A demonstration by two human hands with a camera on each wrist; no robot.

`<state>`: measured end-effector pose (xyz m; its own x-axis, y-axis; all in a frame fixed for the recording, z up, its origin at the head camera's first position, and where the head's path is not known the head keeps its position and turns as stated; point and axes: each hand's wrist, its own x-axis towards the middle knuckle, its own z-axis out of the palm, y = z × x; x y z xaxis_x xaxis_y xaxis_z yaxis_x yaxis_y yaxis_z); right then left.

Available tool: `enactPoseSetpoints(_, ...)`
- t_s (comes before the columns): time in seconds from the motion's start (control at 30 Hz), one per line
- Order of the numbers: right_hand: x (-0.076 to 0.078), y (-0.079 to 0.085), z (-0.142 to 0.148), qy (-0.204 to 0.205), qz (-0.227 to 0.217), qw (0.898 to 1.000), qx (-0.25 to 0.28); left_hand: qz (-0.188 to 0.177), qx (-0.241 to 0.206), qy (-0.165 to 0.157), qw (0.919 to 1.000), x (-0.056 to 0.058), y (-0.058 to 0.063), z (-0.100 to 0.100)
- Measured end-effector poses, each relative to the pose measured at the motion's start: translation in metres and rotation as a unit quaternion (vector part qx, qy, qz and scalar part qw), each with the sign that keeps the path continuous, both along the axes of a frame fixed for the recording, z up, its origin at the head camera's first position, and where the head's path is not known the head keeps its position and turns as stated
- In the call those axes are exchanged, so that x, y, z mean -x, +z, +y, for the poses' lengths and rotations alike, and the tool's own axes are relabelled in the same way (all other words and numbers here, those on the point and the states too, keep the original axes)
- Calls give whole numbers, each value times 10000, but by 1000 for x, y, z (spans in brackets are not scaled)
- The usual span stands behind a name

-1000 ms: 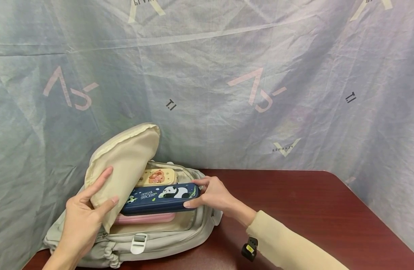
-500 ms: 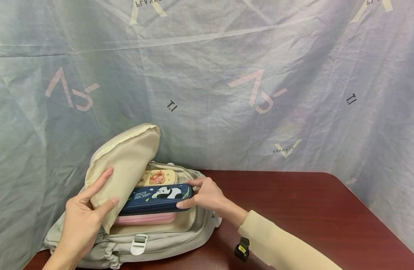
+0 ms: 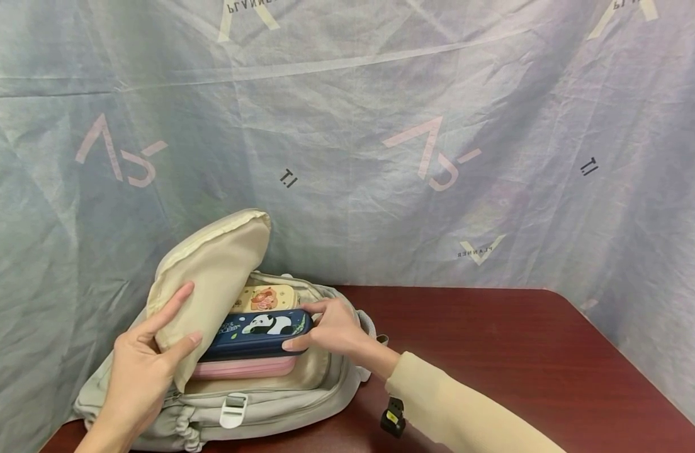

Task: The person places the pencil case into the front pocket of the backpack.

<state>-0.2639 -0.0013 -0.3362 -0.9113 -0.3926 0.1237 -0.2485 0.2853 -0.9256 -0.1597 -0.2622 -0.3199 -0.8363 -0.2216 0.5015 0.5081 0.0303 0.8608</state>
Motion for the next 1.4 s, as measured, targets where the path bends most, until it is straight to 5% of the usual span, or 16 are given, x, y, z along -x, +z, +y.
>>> enactPoseSetpoints(0.43,9,-5,8,790,-245,9962,291,-26,-84,-22,10000,0,-1,-1)
enactPoseSetpoints(1.4,4,-5,-17,700,-210,9970,248,65,23,-281,9996,0,-3,1)
